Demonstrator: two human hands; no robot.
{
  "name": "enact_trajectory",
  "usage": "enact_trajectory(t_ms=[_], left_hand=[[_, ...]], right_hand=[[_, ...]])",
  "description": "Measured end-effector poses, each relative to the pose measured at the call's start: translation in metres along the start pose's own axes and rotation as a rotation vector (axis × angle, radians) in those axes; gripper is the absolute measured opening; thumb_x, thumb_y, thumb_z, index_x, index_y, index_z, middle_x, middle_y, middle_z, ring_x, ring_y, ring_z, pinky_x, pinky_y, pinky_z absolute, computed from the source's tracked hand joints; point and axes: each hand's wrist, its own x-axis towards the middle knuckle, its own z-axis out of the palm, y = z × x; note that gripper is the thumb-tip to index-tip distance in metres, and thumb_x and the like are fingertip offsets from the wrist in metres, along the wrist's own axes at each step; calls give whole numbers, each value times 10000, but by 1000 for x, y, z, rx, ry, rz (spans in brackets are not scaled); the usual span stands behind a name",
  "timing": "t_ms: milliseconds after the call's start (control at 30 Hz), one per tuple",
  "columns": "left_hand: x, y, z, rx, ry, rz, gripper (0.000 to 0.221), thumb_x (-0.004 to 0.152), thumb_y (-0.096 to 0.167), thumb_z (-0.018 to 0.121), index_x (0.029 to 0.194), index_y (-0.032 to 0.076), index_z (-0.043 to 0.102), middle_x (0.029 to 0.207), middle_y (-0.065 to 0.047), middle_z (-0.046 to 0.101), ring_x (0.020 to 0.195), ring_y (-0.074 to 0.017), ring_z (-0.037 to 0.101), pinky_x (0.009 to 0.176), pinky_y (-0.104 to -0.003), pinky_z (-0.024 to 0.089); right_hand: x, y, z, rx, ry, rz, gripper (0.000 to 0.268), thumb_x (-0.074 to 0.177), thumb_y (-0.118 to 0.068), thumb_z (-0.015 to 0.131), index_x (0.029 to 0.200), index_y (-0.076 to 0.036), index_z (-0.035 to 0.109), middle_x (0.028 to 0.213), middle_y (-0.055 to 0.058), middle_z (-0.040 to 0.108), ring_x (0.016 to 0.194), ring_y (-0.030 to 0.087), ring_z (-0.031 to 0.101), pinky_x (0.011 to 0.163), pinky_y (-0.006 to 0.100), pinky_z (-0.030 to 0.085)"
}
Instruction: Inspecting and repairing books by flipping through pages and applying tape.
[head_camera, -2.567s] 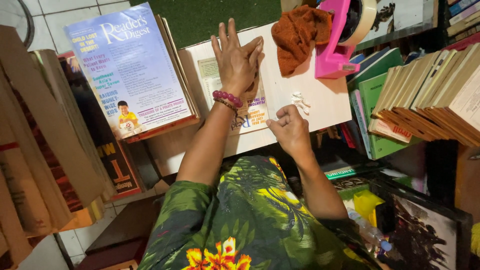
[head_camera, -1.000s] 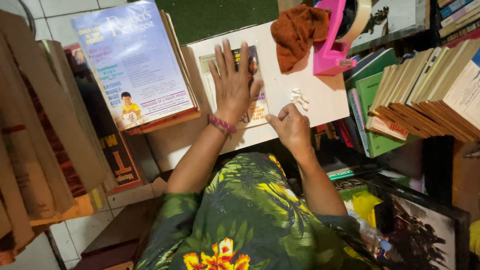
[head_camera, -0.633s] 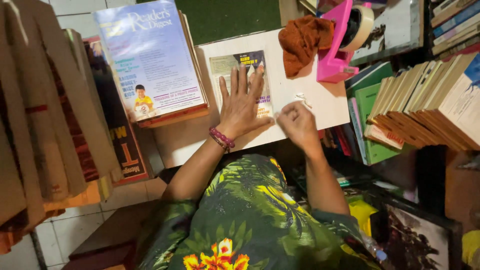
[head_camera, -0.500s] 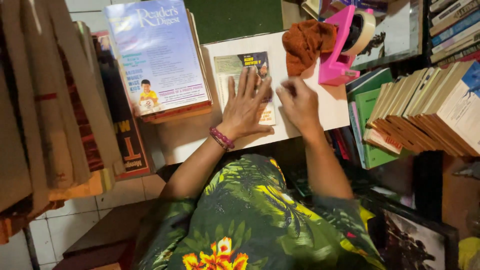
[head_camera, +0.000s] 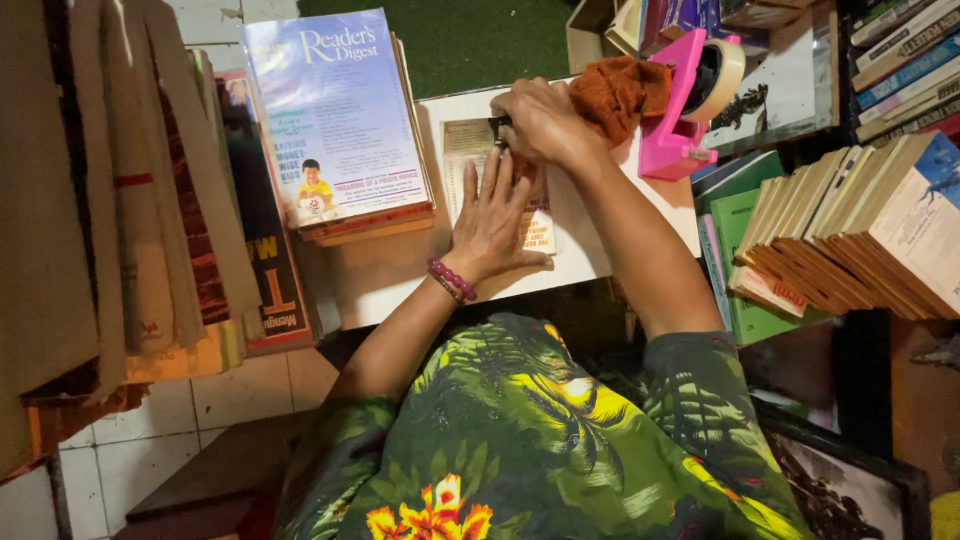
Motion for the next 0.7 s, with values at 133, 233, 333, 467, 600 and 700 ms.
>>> enact_trajectory(t_ms=[133,233,333,467,600,700], left_hand=[[-1,0,1,-8,-22,-29,1438,514,924,772,1554,32,333,1639,-333,112,1522,-474,-9,1200,-654,-66],[-1,0,4,-1,17,-16,1361,503,918,782,1480,39,427,1631,-329,145,1522,-476,19,1204,-659,-48],[0,0,3,36,-21,-21,1364,521,958,730,1487,41,437,1641,-313,150,1526,-467,9,1194,-663,-76],[2,-2,0,7,-51,-64,1361,665,950,638,1619,108,157,1679,-232,75,1542,-433,49,1203,-683,-34],[-8,-4,6,-437,334,-299,963,914,321,824,1604,11,228,1602,-412,89,1504,-579,41,1217,-678,66],[-15,0,-6,-705,368,-382,1106,876,247,848,1624,-2,72,1588,-449,12,1502,-602,21,1222,-683,66]], right_hand=[[12,9,10,-16,-68,48,68,932,-183,723,907,-137,767,872,72,610,852,271,496,868,463,353],[13,18,22,-22,-18,55,164,928,-213,735,1068,-158,802,906,72,659,833,265,495,851,467,365],[-7,11,14,74,65,-3,280,943,-142,672,1195,-72,771,997,124,673,865,286,506,884,477,398],[-65,-4,9,232,423,27,392,969,-96,589,1343,20,617,1221,190,621,1107,326,553,979,470,422],[-133,9,57,230,535,121,318,978,-152,693,1284,-70,676,1056,151,641,979,343,623,926,458,479],[-164,-8,80,236,521,194,305,975,-195,694,1253,-69,702,1018,123,642,954,344,638,915,428,474]])
